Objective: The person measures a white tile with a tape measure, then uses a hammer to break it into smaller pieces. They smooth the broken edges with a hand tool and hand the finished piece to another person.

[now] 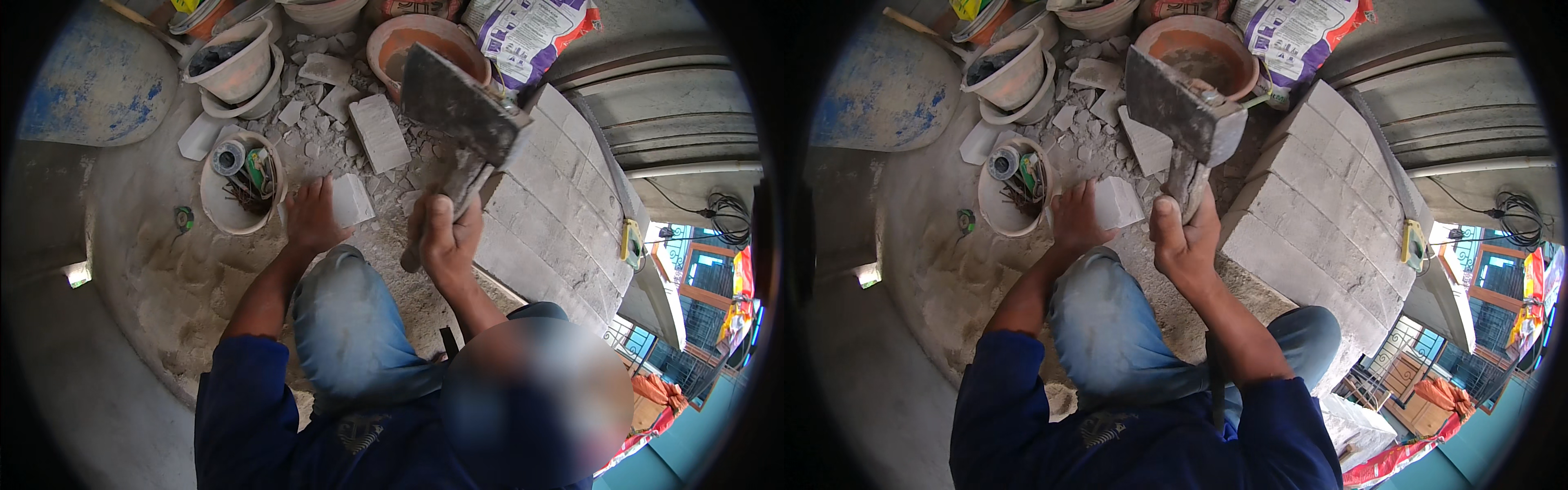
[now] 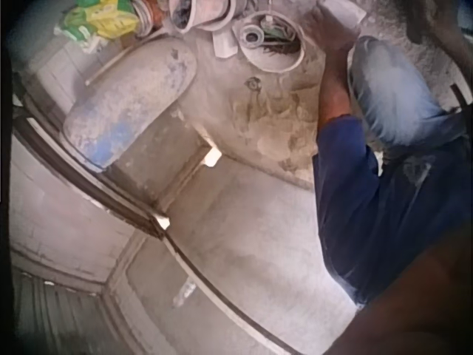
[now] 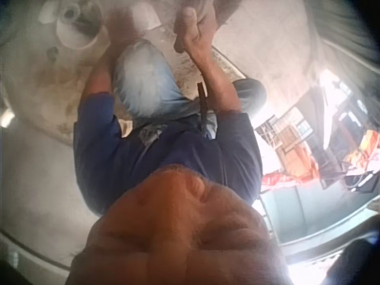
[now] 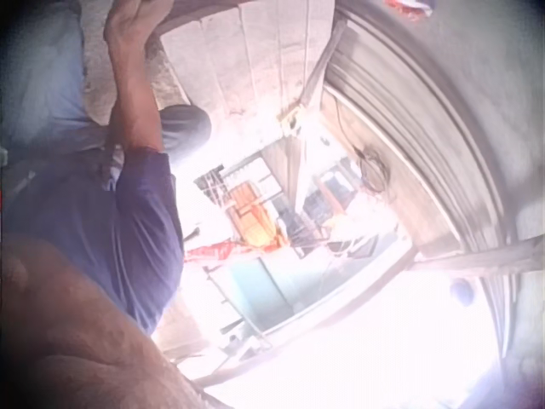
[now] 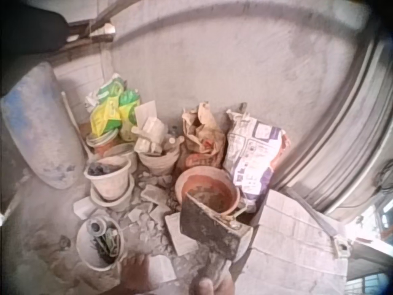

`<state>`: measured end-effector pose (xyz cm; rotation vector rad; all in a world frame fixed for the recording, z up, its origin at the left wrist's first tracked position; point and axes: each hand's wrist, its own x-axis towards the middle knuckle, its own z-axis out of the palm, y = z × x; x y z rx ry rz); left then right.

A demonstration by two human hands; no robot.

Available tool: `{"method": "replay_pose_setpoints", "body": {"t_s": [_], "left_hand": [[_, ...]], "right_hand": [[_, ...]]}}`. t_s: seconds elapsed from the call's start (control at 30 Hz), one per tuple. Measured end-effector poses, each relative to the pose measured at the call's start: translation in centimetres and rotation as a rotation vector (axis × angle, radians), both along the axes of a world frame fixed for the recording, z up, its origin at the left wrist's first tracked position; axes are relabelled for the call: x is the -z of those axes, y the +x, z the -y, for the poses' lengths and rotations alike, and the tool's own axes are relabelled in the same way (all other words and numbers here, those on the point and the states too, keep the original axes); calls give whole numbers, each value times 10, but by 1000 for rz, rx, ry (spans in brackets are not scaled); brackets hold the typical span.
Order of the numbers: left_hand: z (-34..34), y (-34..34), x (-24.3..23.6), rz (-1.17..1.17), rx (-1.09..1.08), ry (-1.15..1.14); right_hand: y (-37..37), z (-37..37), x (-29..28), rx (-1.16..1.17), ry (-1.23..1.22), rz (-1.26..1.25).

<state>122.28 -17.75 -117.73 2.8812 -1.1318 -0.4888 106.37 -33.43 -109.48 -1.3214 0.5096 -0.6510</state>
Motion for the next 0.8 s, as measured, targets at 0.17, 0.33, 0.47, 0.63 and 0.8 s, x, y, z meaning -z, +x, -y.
{"method": "replay_pose_setpoints", "body": {"t_s": [0.17,0.33,0.47,0.63,0.8], "left_hand": [[6,0,2,49,-3,-71],[-6,0,7,39,3,-58],[-7,0,11,36,-4,-28],[5,3,6,11,35,-96],[-3,-2,9,25,-1,-87]], "right_hand": [[2,-8,79,-203,-149,-577],[1,23,23,-320,71,-611],[21,36,-34,-52,31,-124],[31,24,52,121,-372,-111],[19,22,82,-395,62,-793]]}}
